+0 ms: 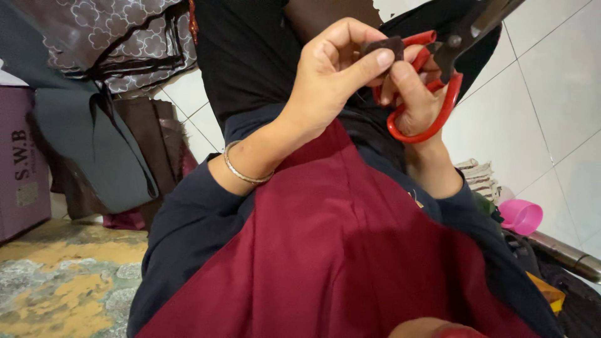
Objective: The person uses red-handled scissors to cut a piece of brown patterned fabric into smaller pieces. They hold the fabric with one hand and cut with the other, repeatedly trimming edges and separating sections.
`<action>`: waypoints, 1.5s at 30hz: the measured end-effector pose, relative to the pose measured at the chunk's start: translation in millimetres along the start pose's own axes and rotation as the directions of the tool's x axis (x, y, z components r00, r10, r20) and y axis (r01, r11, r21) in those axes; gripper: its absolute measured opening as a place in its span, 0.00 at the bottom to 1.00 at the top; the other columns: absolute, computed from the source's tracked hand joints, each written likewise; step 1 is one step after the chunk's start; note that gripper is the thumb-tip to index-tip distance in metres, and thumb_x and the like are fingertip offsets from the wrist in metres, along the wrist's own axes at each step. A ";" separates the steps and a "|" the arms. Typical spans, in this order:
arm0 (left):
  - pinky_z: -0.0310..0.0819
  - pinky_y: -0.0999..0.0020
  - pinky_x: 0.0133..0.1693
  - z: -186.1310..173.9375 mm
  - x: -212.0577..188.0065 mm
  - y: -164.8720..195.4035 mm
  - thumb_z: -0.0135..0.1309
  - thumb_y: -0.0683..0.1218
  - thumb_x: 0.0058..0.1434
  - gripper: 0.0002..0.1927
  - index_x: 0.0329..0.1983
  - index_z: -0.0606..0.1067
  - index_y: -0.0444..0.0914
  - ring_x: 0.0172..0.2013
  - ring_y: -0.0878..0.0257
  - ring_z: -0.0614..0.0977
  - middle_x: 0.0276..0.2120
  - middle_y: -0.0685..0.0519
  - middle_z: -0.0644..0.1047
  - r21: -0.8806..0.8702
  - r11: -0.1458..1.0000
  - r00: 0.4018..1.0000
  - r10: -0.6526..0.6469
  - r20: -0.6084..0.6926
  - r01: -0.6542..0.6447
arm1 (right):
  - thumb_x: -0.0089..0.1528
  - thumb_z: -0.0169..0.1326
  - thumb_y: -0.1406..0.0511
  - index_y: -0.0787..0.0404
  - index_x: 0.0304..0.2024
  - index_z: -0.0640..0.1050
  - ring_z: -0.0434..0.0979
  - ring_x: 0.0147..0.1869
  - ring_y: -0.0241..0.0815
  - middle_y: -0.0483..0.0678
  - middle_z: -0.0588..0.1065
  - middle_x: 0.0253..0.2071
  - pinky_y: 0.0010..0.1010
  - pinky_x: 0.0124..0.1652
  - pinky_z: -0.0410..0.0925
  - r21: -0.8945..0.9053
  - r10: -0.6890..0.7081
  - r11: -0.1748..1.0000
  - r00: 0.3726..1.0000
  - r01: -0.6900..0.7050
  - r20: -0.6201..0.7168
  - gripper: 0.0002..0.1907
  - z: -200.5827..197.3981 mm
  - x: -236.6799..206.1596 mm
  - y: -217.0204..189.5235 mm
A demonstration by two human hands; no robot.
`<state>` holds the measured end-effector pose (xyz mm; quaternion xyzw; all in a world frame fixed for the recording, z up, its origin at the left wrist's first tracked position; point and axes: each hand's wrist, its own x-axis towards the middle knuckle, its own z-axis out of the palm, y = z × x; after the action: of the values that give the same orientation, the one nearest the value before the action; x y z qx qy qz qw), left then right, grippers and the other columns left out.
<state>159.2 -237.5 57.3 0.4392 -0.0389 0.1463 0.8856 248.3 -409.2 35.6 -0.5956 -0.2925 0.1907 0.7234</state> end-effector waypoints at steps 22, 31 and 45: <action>0.80 0.79 0.36 -3.2 -1.5 18.7 0.64 0.41 0.70 0.08 0.46 0.80 0.32 0.31 0.72 0.82 0.36 0.52 0.83 0.222 0.974 0.999 0.048 -0.023 -0.041 | 0.55 0.47 0.24 0.65 0.43 0.75 0.66 0.37 0.32 0.42 0.68 0.33 0.23 0.38 0.59 -0.388 0.230 0.915 0.933 -0.111 0.275 0.51 -4.9 -10.9 -45.0; 0.78 0.79 0.35 -5.1 1.0 25.0 0.64 0.42 0.70 0.07 0.44 0.80 0.32 0.30 0.73 0.81 0.34 0.53 0.82 0.275 0.961 0.999 0.027 0.026 -0.033 | 0.55 0.48 0.24 0.63 0.37 0.72 0.66 0.33 0.32 0.41 0.67 0.28 0.23 0.34 0.59 -0.397 0.247 0.912 0.914 -0.106 0.323 0.48 -18.9 -9.0 -37.5; 0.78 0.77 0.34 -6.5 5.9 37.7 0.66 0.42 0.67 0.09 0.42 0.80 0.30 0.29 0.70 0.81 0.31 0.52 0.81 0.228 0.971 0.993 -0.098 0.073 0.079 | 0.55 0.51 0.27 0.59 0.30 0.69 0.59 0.27 0.28 0.37 0.63 0.23 0.22 0.29 0.52 -0.399 0.261 0.912 0.880 -0.090 0.398 0.42 -37.1 -6.7 -36.4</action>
<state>153.5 -209.5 83.4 0.5433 -0.0396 0.0918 0.8336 264.6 -449.1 65.2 -0.6859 -0.4236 0.3285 0.4921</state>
